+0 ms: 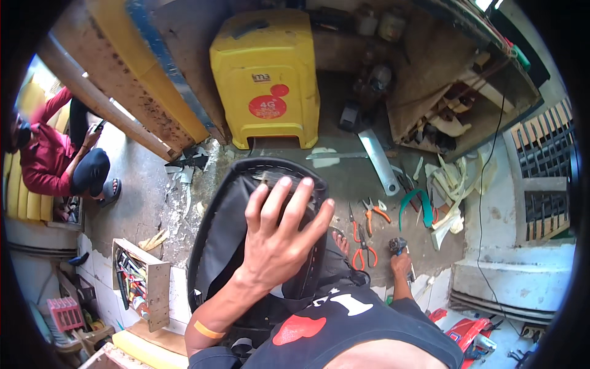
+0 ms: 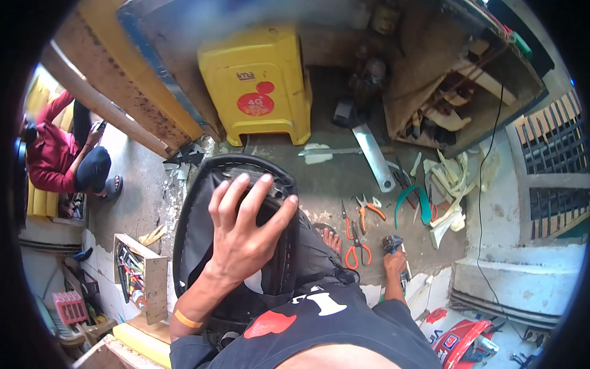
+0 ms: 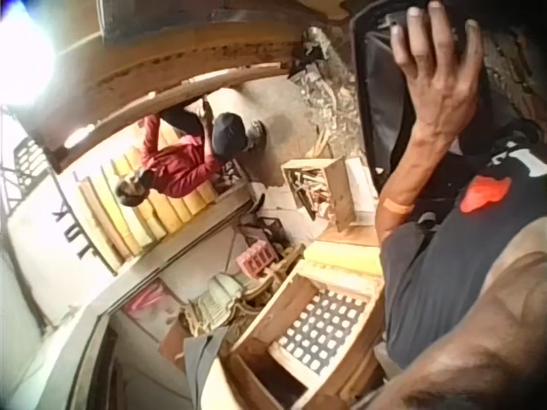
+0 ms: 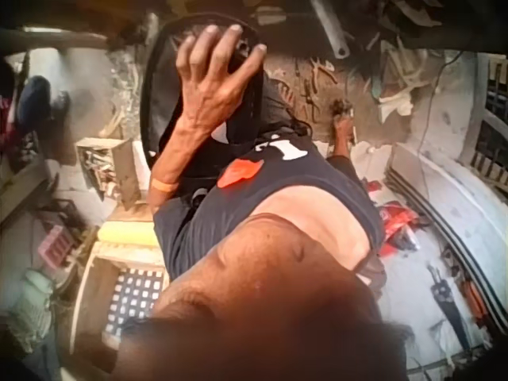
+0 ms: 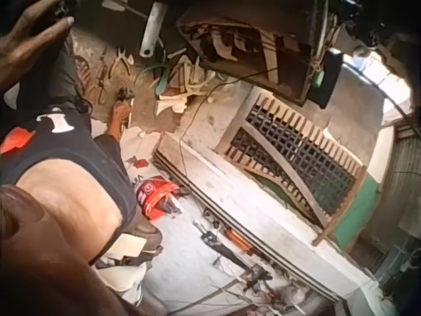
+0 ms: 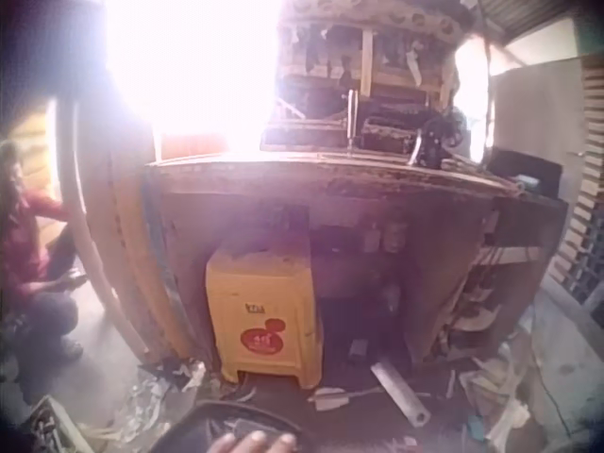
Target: The person trims excess black fabric from a scooter seat using scissors and a staple gun. They then carry the seat outside and install it onto a white scooter, securing it in place.
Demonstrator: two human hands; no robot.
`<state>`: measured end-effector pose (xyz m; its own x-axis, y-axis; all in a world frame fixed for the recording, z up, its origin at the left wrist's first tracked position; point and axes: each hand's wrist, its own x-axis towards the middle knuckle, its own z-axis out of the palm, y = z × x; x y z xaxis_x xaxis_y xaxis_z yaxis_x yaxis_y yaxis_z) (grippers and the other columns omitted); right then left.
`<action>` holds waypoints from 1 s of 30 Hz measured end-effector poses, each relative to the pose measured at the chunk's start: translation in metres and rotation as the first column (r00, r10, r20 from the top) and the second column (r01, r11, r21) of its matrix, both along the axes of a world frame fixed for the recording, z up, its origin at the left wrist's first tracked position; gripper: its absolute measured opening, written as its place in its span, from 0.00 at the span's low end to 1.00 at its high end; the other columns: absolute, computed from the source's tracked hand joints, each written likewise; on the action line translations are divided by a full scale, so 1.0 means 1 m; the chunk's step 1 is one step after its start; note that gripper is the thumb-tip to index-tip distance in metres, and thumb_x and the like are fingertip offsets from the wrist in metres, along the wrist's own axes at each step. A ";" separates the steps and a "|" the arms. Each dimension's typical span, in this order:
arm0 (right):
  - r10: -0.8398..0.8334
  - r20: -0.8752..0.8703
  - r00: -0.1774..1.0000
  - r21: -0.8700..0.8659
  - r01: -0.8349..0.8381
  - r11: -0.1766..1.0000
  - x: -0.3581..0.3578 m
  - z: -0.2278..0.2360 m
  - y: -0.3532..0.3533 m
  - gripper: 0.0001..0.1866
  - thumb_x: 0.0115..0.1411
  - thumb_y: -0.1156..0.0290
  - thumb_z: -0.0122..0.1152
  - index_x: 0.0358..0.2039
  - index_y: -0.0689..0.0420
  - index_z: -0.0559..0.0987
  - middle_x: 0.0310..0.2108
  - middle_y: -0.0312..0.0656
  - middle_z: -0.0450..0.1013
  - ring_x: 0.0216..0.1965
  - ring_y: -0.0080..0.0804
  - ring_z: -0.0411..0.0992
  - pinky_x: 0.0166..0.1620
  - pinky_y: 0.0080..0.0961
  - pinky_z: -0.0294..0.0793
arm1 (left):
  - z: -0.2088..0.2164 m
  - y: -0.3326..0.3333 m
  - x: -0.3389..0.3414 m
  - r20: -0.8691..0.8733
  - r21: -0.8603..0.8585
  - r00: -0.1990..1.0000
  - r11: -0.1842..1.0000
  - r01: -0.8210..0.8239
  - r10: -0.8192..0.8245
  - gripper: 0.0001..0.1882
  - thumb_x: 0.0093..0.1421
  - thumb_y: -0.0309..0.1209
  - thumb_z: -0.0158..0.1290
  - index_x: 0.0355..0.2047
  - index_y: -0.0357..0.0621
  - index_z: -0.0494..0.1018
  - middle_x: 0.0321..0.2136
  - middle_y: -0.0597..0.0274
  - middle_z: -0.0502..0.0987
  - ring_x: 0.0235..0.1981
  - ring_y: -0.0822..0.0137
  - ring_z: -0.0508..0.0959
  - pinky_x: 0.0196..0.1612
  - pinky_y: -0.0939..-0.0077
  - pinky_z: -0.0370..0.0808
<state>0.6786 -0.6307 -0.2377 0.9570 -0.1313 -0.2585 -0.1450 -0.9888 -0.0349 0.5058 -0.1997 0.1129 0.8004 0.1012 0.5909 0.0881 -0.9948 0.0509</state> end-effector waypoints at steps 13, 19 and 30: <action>0.238 -0.238 0.942 0.382 -0.134 0.914 -0.060 -0.021 0.090 0.34 0.52 0.74 0.66 0.60 0.59 0.65 0.51 0.62 0.73 0.50 0.64 0.74 0.53 0.53 0.74 | -0.004 0.009 0.015 0.110 -0.261 0.994 0.964 0.044 -0.016 0.08 0.54 0.19 0.59 0.32 0.45 0.76 0.35 0.65 0.80 0.51 0.60 0.78 0.65 0.56 0.59; 0.318 -0.417 0.852 0.873 0.277 0.402 -0.036 0.055 0.116 0.34 0.55 0.78 0.62 0.64 0.60 0.65 0.35 0.46 0.75 0.28 0.30 0.76 0.30 0.29 0.79 | -0.020 0.006 0.012 0.187 -0.299 0.981 0.954 -0.001 0.060 0.09 0.51 0.17 0.57 0.32 0.42 0.73 0.41 0.58 0.74 0.54 0.51 0.71 0.62 0.55 0.63; 0.874 -0.216 0.435 0.912 0.410 0.022 -0.047 0.286 0.210 0.35 0.70 0.49 0.57 0.68 0.59 0.66 0.22 0.29 0.66 0.16 0.15 0.65 0.20 0.13 0.65 | -0.011 -0.003 0.017 0.195 -0.396 0.978 0.918 0.008 0.076 0.08 0.51 0.17 0.57 0.31 0.41 0.73 0.43 0.56 0.70 0.54 0.49 0.67 0.62 0.55 0.62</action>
<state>0.6314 -0.4207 0.0483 0.1551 0.9592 -0.2365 -0.4969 -0.1312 -0.8579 0.5233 -0.2029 0.1018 0.6596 0.3838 0.6463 0.0679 -0.8867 0.4572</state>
